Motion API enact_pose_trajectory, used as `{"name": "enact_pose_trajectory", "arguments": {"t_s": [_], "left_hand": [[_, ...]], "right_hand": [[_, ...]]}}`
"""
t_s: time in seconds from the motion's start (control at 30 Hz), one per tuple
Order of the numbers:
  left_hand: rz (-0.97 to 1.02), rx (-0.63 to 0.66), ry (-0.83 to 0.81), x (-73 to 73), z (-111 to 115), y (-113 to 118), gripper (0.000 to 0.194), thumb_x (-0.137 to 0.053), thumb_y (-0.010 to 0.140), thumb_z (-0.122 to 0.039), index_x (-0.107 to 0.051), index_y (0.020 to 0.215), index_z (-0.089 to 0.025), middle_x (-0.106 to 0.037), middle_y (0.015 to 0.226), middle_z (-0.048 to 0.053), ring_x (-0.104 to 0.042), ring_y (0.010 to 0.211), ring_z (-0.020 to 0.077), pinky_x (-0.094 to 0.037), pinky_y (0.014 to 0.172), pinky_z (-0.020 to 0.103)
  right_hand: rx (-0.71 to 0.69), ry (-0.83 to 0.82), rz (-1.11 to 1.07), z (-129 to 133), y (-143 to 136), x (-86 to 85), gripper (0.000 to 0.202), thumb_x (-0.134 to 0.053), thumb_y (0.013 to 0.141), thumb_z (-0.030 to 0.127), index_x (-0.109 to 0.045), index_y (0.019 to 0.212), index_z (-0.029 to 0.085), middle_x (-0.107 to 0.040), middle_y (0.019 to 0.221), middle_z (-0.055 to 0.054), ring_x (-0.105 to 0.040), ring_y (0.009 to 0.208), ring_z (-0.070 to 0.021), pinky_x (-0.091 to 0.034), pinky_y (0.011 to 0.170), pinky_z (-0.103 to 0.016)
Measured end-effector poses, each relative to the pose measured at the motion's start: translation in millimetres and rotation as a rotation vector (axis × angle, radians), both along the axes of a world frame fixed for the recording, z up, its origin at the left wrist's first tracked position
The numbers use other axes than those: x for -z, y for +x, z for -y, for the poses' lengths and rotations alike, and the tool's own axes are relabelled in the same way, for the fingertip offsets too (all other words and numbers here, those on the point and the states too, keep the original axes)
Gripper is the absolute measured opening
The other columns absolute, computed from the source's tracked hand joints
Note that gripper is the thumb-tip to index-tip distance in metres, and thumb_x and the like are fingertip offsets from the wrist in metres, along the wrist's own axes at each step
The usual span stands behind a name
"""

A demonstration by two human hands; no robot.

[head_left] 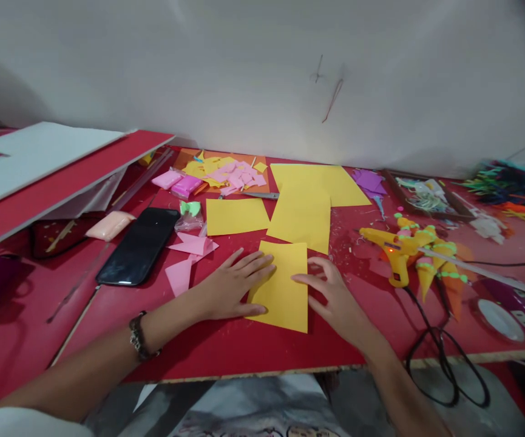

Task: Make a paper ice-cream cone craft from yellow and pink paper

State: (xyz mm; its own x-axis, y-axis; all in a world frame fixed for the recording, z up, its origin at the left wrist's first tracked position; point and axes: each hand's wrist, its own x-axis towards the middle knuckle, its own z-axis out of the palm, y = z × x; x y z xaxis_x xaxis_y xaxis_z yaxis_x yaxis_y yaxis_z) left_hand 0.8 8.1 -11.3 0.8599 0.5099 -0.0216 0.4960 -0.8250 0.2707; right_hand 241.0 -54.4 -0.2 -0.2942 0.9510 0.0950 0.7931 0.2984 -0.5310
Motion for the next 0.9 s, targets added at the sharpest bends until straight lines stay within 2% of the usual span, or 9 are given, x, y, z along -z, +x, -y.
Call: {"name": "enact_pose_trajectory", "arguments": {"t_s": [0.1, 0.17, 0.33, 0.47, 0.7, 0.8, 0.9], "left_hand": [[0.024, -0.047, 0.017, 2.2, 4, 3, 0.070, -0.026, 0.079, -0.063, -0.016, 0.136, -0.023, -0.019, 0.142, 0.003, -0.013, 0.131, 0.0203, -0.004, 0.106, 0.039], [0.039, -0.069, 0.021, 2.7, 5, 5, 0.069, -0.025, 0.079, -0.062, -0.018, 0.135, -0.023, -0.021, 0.142, 0.003, -0.014, 0.131, 0.0205, -0.004, 0.106, 0.039], [0.044, -0.018, -0.017, -1.4, 2, 2, 0.070, -0.028, 0.078, -0.062, -0.016, 0.136, -0.024, -0.022, 0.141, 0.002, -0.020, 0.129, 0.0182, -0.006, 0.106, 0.036], [0.039, -0.023, -0.015, -1.3, -1, -2, 0.072, -0.030, 0.077, -0.063, -0.015, 0.136, -0.024, -0.020, 0.142, 0.001, -0.019, 0.129, 0.0190, -0.004, 0.106, 0.036], [0.053, -0.050, -0.011, 2.9, 0, -1, 0.081, -0.030, 0.072, -0.069, -0.017, 0.136, -0.021, -0.020, 0.142, 0.005, -0.017, 0.130, 0.0213, 0.000, 0.106, 0.038], [0.057, -0.064, -0.020, 0.6, -1, 0, 0.077, -0.028, 0.073, -0.069, -0.022, 0.134, -0.022, -0.022, 0.141, 0.004, -0.018, 0.130, 0.0210, 0.001, 0.106, 0.040], [0.069, -0.082, -0.023, 0.3, 0, 2, 0.077, -0.027, 0.073, -0.069, -0.024, 0.134, -0.022, -0.024, 0.141, 0.005, -0.019, 0.129, 0.0211, -0.001, 0.106, 0.040]], "right_hand": [[0.013, 0.097, 0.109, 5, 2, 1.8, 0.028, -0.048, 0.078, 0.016, -0.061, 0.096, 0.032, -0.027, 0.131, -0.002, -0.028, 0.120, -0.0247, -0.029, 0.098, -0.044], [-0.028, 0.114, 0.129, 7, 4, 1.2, 0.022, -0.047, 0.080, 0.020, -0.064, 0.087, 0.033, -0.028, 0.133, 0.001, -0.027, 0.121, -0.0238, -0.028, 0.098, -0.044], [-0.127, 0.050, 0.139, 6, 17, -1.5, 0.020, -0.042, 0.085, 0.026, -0.062, 0.086, 0.028, -0.042, 0.127, 0.000, -0.034, 0.118, -0.0192, -0.029, 0.098, -0.038], [-0.146, 0.023, 0.131, 5, 26, -2.1, 0.019, -0.040, 0.086, 0.026, -0.059, 0.085, 0.025, -0.051, 0.118, -0.002, -0.042, 0.112, -0.0175, -0.025, 0.100, -0.041], [-0.138, -0.059, 0.071, -9, 9, -4.7, 0.015, -0.041, 0.085, 0.031, -0.055, 0.085, 0.024, -0.060, 0.100, 0.000, -0.051, 0.098, -0.0157, -0.015, 0.100, -0.046], [-0.137, -0.073, 0.052, -17, -1, -7.0, 0.016, -0.040, 0.086, 0.030, -0.052, 0.080, 0.022, -0.060, 0.084, 0.000, -0.053, 0.083, -0.0136, -0.024, 0.095, -0.042], [-0.162, -0.101, 0.019, -26, -9, -6.8, 0.019, -0.039, 0.087, 0.030, -0.050, 0.077, 0.019, -0.056, 0.078, -0.001, -0.051, 0.074, -0.0131, -0.038, 0.075, -0.029]]}}
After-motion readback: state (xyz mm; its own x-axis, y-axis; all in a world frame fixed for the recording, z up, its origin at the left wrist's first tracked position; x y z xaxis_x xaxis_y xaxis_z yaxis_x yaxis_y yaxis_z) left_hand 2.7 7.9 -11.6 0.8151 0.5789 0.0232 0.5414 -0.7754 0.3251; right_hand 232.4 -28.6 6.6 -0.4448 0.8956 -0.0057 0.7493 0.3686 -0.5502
